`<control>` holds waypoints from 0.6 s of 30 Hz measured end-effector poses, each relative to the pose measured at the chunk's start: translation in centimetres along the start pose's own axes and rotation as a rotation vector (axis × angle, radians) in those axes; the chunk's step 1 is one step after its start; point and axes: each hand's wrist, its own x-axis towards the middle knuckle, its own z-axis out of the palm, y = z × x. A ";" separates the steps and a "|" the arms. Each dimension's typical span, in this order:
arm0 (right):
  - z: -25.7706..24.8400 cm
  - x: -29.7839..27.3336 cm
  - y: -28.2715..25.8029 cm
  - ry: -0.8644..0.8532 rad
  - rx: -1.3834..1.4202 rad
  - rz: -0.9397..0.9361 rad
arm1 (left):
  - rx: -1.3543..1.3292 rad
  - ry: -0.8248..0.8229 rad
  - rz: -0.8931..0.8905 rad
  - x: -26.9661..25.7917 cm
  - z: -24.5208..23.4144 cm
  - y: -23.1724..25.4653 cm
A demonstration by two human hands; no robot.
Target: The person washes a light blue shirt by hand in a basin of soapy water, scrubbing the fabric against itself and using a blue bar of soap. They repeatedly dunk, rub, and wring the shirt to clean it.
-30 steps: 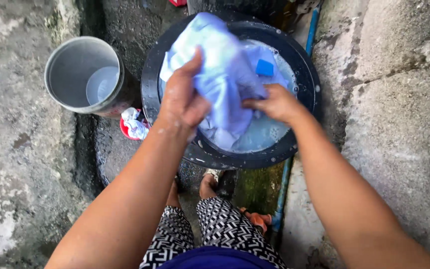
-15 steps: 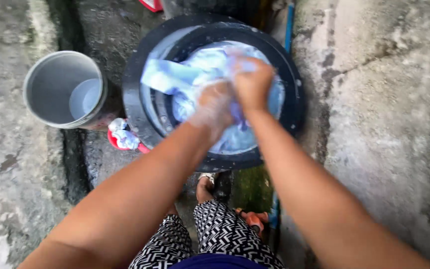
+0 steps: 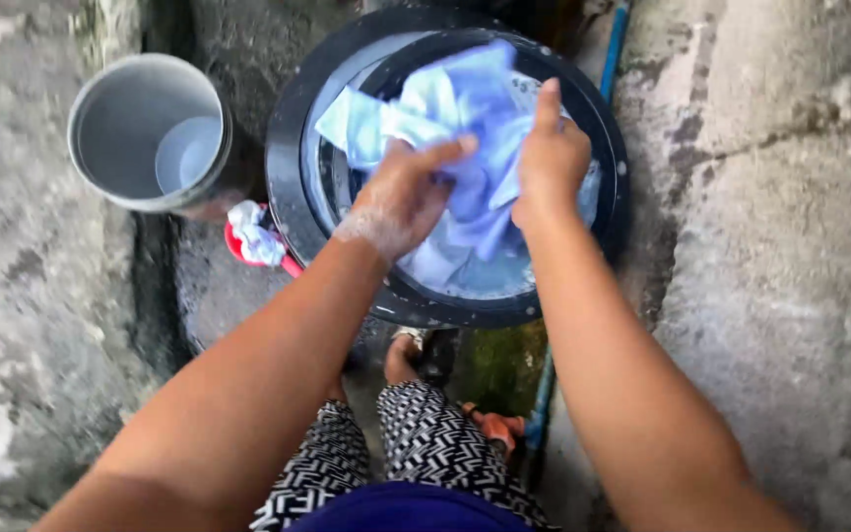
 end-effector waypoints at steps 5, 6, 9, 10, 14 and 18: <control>-2.2 1.1 0.0 -0.447 0.748 0.248 | 0.818 0.254 0.045 -2.4 0.7 -3.1; -1.7 2.0 1.2 -0.472 0.561 0.191 | 1.038 0.324 0.084 -2.4 -0.2 -4.2; 1.7 7.3 11.6 -0.166 -0.047 -0.017 | 0.340 0.452 0.086 -1.8 -1.5 -5.0; 2.3 7.4 13.0 -0.193 -0.053 -0.016 | 0.329 0.477 0.089 -1.9 -1.6 -5.0; 5.5 8.5 18.3 -0.298 -0.289 -0.463 | 0.333 0.565 0.069 -1.3 -1.3 -3.7; 6.0 6.1 17.4 -0.192 -0.424 -0.368 | 0.393 0.648 0.045 -1.5 -1.8 -2.6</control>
